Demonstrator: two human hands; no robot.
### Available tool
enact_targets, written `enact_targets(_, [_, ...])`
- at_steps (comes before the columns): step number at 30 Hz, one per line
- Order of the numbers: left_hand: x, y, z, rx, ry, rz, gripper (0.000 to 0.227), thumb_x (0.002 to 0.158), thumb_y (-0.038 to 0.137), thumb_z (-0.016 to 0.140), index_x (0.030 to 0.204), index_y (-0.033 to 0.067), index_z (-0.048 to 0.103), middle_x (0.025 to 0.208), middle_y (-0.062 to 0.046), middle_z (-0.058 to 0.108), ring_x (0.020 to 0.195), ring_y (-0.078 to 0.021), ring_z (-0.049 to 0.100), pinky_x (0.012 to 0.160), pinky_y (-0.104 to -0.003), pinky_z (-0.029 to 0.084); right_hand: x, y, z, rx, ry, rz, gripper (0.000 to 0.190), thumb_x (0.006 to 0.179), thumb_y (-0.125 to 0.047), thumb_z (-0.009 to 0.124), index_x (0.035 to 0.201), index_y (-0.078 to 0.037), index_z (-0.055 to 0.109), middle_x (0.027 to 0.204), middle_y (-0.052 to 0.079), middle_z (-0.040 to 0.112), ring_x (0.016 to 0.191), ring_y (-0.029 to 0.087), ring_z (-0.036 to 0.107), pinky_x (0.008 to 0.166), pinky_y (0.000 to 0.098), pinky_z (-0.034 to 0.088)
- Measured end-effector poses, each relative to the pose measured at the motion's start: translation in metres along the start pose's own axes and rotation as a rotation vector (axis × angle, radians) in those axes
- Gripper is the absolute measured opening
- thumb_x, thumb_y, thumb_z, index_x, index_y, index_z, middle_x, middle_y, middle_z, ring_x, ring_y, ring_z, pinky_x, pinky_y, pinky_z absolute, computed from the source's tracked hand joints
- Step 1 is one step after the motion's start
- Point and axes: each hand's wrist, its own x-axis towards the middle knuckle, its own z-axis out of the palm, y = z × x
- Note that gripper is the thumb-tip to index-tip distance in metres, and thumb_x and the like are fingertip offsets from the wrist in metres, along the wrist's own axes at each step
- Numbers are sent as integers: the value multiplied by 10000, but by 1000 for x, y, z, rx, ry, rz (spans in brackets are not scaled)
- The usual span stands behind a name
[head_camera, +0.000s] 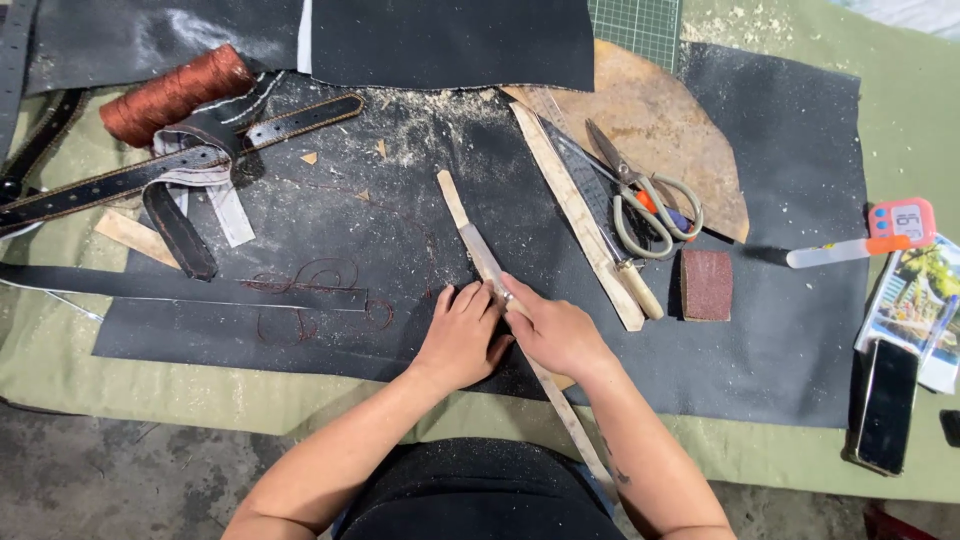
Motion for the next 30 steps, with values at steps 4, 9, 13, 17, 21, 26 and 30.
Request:
enact_targets(4, [-2,-2,6,7,0,-4,584,868,478,660,1287,73,630,1371,-156,545,1353,-316,445,1103,-574,297,-15,-13,-7,-23,-14,-1,622,975,-399,416,1586,-310,340,1146,245,728,1083,487,672,915,578,535])
enact_targets(9, [-3,-3,14,-22,59,22,551,880,446,659,1241,29,641,1345,-195,560,1332,-350,476,1081,-595,307,-27,-6,1,19,-1,29,609,988,-375,430,1587,-296,353,1125,250,732,1049,491,680,875,593,552])
enact_targets(13, [-2,-4,17,1,76,25,567,859,469,668,1244,53,644,1346,-178,559,1338,-335,468,1085,-585,318,-10,-5,-1,4,-17,33,612,987,-403,423,1586,-300,352,1144,233,730,1079,481,673,913,587,540])
enact_targets(17, [-1,-2,14,17,46,-3,578,852,488,666,1247,66,651,1365,-158,557,1353,-312,451,1104,-570,304,7,-5,-1,-51,-9,6,623,985,-433,420,1592,-348,310,1155,229,728,1097,466,671,944,565,537])
enact_targets(21, [-2,-3,11,4,49,3,551,855,474,666,1224,65,658,1368,-164,559,1347,-318,460,1095,-573,315,-6,-9,2,-21,22,20,605,997,-404,412,1591,-313,346,1122,231,739,1059,471,686,896,582,549])
enact_targets(26, [-3,-5,17,-24,62,19,552,862,459,659,1243,59,640,1374,-180,549,1343,-335,464,1084,-587,322,-12,-6,4,-9,4,53,603,987,-384,426,1582,-330,350,1143,238,729,1070,479,678,912,581,546])
enact_targets(30, [0,-4,12,-9,16,3,550,879,470,649,1244,59,643,1381,-166,540,1361,-324,438,1102,-579,304,20,3,9,-58,40,16,596,984,-418,433,1572,-371,349,1141,212,735,1074,456,683,927,561,545])
